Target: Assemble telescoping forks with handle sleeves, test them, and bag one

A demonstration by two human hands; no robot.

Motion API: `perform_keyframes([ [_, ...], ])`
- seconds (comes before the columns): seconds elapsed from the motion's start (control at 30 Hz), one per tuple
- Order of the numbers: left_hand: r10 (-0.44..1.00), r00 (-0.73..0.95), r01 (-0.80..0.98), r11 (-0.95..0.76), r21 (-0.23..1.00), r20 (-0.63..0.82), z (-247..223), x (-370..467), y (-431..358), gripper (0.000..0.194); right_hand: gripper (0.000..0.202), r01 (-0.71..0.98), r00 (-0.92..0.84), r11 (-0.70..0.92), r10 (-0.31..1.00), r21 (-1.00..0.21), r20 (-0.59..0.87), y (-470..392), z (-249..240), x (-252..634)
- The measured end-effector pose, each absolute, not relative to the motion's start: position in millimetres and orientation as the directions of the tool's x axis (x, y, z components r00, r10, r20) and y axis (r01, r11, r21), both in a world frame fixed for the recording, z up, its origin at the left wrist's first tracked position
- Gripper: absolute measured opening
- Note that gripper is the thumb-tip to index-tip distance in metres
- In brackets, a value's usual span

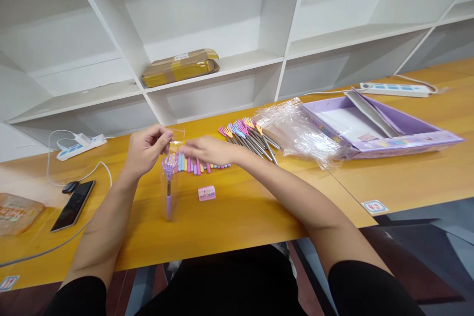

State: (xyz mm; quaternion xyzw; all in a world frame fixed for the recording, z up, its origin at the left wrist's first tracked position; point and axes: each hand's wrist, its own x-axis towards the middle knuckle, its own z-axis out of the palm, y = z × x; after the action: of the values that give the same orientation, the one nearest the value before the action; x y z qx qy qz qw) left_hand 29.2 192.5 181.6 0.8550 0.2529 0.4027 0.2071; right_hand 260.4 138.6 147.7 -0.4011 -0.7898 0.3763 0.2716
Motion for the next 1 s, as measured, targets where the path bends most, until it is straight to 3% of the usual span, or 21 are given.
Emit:
perform_keyframes([
  [0.07, 0.597, 0.528, 0.258, -0.790, 0.556, 0.604, 180.9, 27.2, 194.4, 0.045, 0.059, 0.639, -0.631, 0.402, 0.762, -0.656, -0.147, 139.0, 143.6, 256.9],
  [0.13, 0.595, 0.517, 0.255, -0.794, 0.552, 0.616, 180.7, 26.3, 195.1, 0.046, 0.058, 0.784, -0.592, 0.425, 0.729, -0.452, -0.342, 138.4, 137.5, 247.9],
  [0.2, 0.587, 0.518, 0.261, -0.801, 0.538, 0.622, 181.1, 26.3, 194.9, 0.046, 0.055, 0.856, -0.517, 0.425, 0.726, -0.295, -0.454, 137.4, 130.7, 236.6],
  [0.27, 0.576, 0.521, 0.270, -0.811, 0.519, 0.630, 181.8, 26.7, 194.4, 0.046, 0.051, 0.873, -0.484, 0.427, 0.700, -0.236, -0.526, 137.3, 124.7, 227.1],
  [0.5, 0.575, 0.527, 0.292, -0.814, 0.502, 0.625, 182.5, 27.2, 193.8, 0.042, 0.049, 0.850, -0.527, 0.421, 0.687, -0.317, -0.500, 151.9, 107.0, 228.4],
  [0.7, 0.581, 0.528, 0.303, -0.810, 0.502, 0.619, 183.5, 27.8, 192.9, 0.043, 0.053, 0.781, -0.609, 0.374, 0.631, -0.500, -0.480, 171.5, 94.2, 246.3],
  [0.87, 0.586, 0.529, 0.315, -0.807, 0.500, 0.614, 184.4, 26.9, 192.3, 0.043, 0.056, 0.786, -0.589, 0.359, 0.682, -0.503, -0.434, 175.1, 94.2, 251.8],
  [1.0, 0.591, 0.529, 0.322, -0.804, 0.499, 0.609, 185.7, 25.9, 191.6, 0.044, 0.061, 0.764, -0.621, 0.364, 0.642, -0.533, -0.451, 174.9, 93.2, 252.5],
])
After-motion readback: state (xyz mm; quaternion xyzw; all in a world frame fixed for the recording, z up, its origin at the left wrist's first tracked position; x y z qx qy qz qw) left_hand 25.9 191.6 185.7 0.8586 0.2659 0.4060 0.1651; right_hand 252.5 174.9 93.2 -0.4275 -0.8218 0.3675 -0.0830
